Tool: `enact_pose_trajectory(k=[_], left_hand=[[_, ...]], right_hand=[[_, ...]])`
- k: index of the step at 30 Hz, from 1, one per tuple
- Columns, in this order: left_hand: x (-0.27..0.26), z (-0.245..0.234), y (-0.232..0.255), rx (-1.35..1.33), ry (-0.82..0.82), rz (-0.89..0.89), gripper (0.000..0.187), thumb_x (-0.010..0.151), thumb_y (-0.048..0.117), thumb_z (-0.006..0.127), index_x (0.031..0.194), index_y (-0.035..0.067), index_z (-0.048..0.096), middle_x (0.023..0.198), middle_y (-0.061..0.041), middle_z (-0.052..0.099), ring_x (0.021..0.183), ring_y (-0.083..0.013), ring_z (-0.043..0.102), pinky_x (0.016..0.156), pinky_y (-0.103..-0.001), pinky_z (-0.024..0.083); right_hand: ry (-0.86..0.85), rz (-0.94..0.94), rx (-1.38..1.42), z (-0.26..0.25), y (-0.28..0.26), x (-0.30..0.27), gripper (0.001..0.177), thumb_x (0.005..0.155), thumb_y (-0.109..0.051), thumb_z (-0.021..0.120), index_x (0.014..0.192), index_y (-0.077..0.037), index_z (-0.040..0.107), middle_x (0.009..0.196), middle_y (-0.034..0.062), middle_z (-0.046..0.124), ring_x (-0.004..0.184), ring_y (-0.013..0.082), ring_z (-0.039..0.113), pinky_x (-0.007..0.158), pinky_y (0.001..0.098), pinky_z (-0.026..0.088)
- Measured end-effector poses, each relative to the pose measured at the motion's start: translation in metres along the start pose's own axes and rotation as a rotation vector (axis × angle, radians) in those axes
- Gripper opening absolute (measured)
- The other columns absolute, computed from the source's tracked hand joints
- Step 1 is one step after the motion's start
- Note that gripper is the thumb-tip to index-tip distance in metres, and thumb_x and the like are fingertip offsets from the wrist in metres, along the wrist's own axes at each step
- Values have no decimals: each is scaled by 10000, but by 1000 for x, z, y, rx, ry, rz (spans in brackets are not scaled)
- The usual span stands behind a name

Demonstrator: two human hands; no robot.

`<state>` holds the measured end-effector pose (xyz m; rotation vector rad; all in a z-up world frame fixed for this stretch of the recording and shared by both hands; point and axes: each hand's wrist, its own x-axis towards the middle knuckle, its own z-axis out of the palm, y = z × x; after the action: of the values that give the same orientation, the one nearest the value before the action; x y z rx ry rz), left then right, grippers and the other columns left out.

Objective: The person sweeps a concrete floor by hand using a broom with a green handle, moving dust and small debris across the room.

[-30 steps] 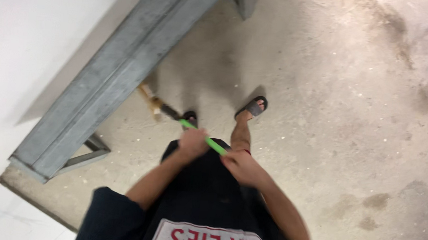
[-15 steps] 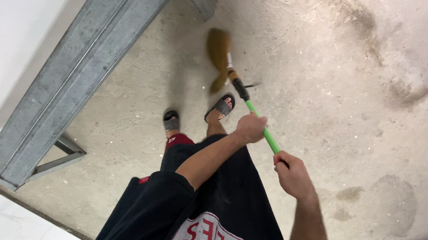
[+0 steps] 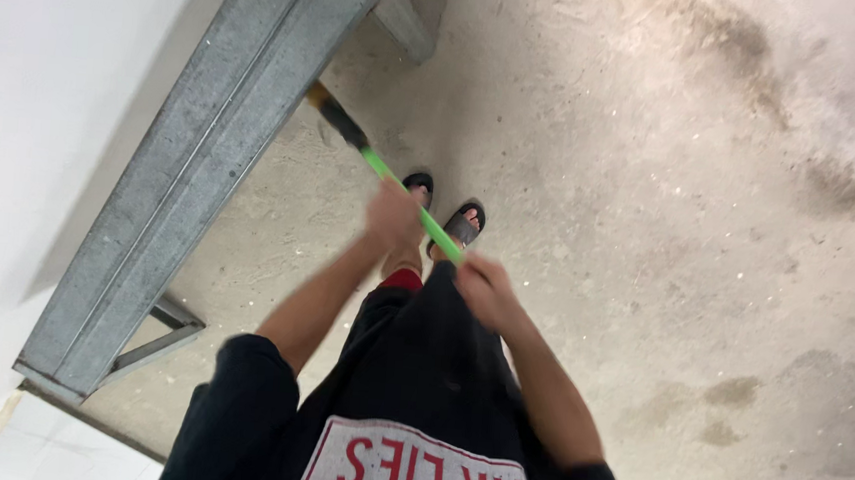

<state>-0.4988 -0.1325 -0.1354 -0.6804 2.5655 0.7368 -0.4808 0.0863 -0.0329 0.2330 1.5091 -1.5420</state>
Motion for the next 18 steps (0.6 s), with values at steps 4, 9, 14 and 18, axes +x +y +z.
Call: enact_pose_trajectory(k=[4, 9, 14, 18], left_hand=[[84, -3, -66, 335, -268, 294, 146, 852, 235, 676, 927, 124, 734, 991, -220, 691, 983, -398, 691, 805, -495, 571], [42, 38, -16, 222, -415, 553, 65, 850, 157, 685, 892, 136, 731, 897, -129, 724, 915, -352, 725, 796, -469, 580], [-66, -13, 90, 322, -531, 644, 214, 824, 264, 717, 964, 103, 694, 979, -337, 661, 798, -391, 734, 681, -485, 597], [-110, -68, 114, 100, -596, 612, 305, 848, 329, 720, 976, 56, 672, 971, -342, 656, 761, -403, 750, 629, -489, 613]], right_hand=[[42, 26, 332, 49, 17, 87, 111, 917, -75, 534, 827, -69, 599, 632, -29, 509, 430, 78, 418, 368, 263, 317], [327, -5, 39, 38, -9, 16, 121, 911, -102, 597, 840, -45, 676, 736, -57, 622, 687, 43, 542, 575, 250, 443], [175, 52, -445, -6, -81, -128, 120, 896, -51, 536, 807, -22, 611, 593, 33, 557, 576, 106, 508, 505, 299, 435], [13, 250, -588, -1, -140, -180, 75, 815, -43, 575, 783, -33, 642, 537, 83, 598, 509, 144, 591, 506, 337, 485]])
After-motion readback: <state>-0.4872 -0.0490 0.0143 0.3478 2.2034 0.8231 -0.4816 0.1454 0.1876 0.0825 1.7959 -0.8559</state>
